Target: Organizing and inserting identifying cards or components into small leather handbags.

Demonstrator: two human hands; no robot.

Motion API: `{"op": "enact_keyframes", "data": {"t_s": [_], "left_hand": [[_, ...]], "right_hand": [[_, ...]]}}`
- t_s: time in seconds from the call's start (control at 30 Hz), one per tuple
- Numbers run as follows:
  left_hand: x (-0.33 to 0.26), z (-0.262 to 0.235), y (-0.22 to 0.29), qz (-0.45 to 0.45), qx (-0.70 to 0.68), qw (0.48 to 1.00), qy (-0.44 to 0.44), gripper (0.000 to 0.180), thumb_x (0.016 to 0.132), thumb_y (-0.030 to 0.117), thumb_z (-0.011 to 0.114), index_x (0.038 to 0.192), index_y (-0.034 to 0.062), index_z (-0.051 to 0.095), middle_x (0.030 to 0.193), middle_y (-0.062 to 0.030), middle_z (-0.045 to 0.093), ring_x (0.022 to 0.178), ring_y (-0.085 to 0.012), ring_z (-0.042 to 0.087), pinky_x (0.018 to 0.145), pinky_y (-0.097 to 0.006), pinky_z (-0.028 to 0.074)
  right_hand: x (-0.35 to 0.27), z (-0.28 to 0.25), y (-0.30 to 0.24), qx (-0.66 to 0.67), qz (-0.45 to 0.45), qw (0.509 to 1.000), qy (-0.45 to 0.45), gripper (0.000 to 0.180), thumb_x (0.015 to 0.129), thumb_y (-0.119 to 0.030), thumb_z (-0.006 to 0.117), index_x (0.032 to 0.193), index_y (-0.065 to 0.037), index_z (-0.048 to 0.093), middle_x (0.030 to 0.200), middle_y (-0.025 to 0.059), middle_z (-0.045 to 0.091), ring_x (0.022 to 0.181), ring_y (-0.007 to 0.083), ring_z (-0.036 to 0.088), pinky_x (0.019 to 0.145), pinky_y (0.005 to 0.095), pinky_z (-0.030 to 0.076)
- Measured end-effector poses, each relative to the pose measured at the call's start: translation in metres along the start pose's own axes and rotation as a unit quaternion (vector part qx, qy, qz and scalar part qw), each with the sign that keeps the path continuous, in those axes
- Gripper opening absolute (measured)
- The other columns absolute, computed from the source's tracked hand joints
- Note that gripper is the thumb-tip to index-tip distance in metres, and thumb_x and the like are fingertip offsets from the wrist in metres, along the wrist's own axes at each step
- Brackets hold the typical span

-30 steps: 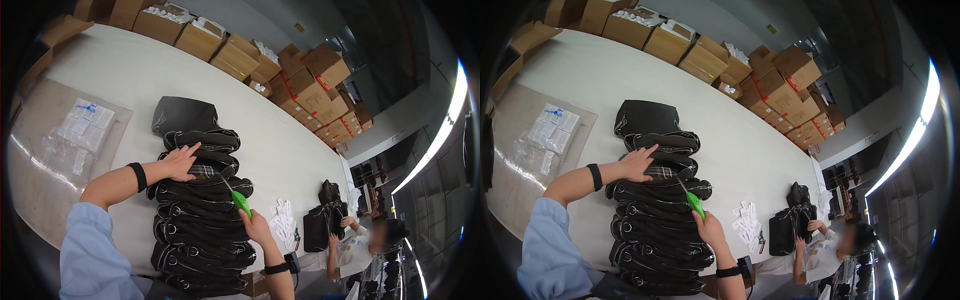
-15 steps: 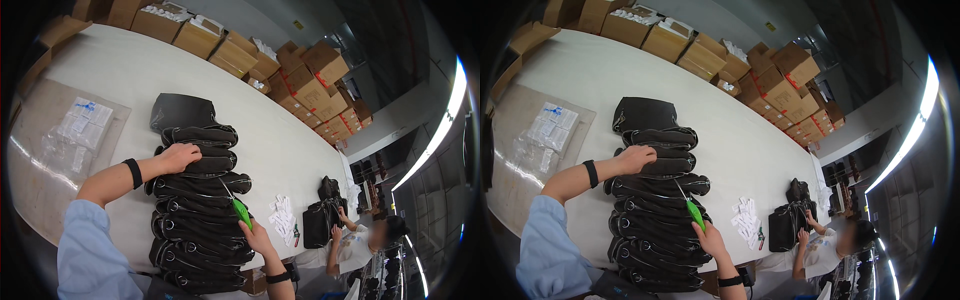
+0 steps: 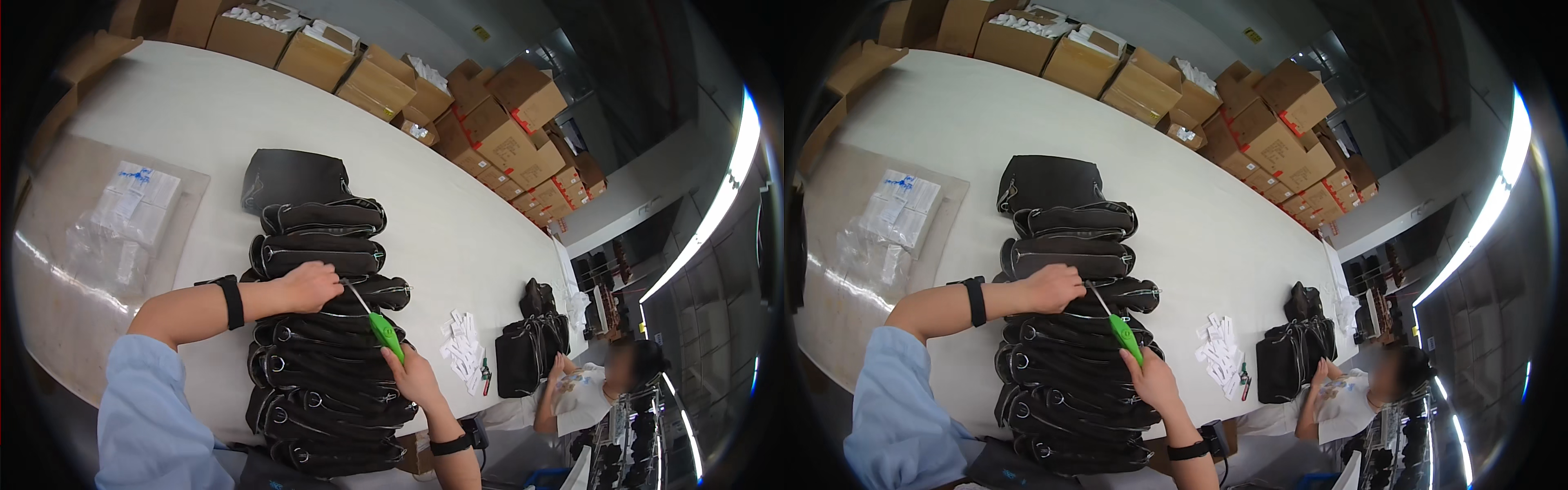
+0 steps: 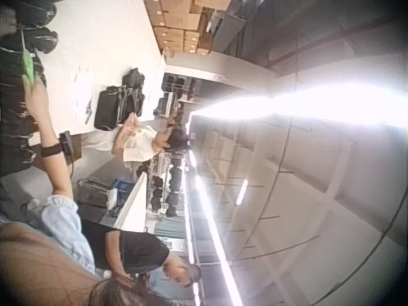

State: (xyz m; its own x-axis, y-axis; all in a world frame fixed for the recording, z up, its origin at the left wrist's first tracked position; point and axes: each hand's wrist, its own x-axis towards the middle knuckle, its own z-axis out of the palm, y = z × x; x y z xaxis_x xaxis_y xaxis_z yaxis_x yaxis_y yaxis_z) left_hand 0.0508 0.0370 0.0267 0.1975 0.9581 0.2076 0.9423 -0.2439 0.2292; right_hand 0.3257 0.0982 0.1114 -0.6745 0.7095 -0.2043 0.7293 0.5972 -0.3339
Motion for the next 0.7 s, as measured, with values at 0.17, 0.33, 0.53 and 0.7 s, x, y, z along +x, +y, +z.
{"op": "enact_keyframes", "data": {"t_s": [0.17,0.33,0.53,0.7], "left_hand": [[0.029,0.016,0.004,-0.169,-0.112,0.969,-0.138,0.034,0.077,0.009,0.057,0.111,0.0102,0.059,0.104,-0.0150,0.066,0.103,-0.0342,0.062,0.085,-0.045,0.049],[0.029,0.005,-0.012,-0.134,-0.154,0.958,-0.202,0.051,0.074,0.010,0.061,0.124,0.0156,0.053,0.108,-0.0166,0.065,0.105,-0.0347,0.061,0.090,-0.045,0.048],[0.016,0.015,-0.012,-0.099,-0.123,0.986,0.056,0.018,0.076,0.005,0.059,0.092,0.0105,0.053,0.105,-0.0138,0.056,0.094,-0.0330,0.058,0.077,-0.045,0.047],[0.019,0.029,-0.025,-0.113,0.061,0.989,0.078,0.031,0.075,0.020,0.067,0.104,0.0117,0.065,0.127,-0.0133,0.048,0.111,-0.0282,0.048,0.090,-0.040,0.042]], "right_hand": [[-0.012,-0.001,0.034,0.085,0.025,0.993,0.073,0.045,0.097,-0.041,0.050,0.089,0.002,0.058,0.072,0.0221,0.062,0.072,0.0402,0.063,0.065,0.0437,0.048],[-0.028,0.005,0.050,0.070,0.048,0.994,0.067,0.046,0.096,-0.043,0.051,0.091,0.002,0.058,0.073,0.0231,0.062,0.073,0.0415,0.063,0.065,0.0452,0.047],[-0.023,0.003,0.036,0.019,0.069,0.997,-0.034,0.050,0.095,-0.047,0.050,0.089,0.002,0.057,0.075,0.0251,0.062,0.078,0.0441,0.062,0.068,0.0483,0.047],[-0.016,-0.010,0.026,0.022,0.039,0.999,-0.010,0.051,0.096,-0.047,0.049,0.089,0.003,0.056,0.078,0.0266,0.062,0.080,0.0436,0.062,0.069,0.0465,0.048]]}}
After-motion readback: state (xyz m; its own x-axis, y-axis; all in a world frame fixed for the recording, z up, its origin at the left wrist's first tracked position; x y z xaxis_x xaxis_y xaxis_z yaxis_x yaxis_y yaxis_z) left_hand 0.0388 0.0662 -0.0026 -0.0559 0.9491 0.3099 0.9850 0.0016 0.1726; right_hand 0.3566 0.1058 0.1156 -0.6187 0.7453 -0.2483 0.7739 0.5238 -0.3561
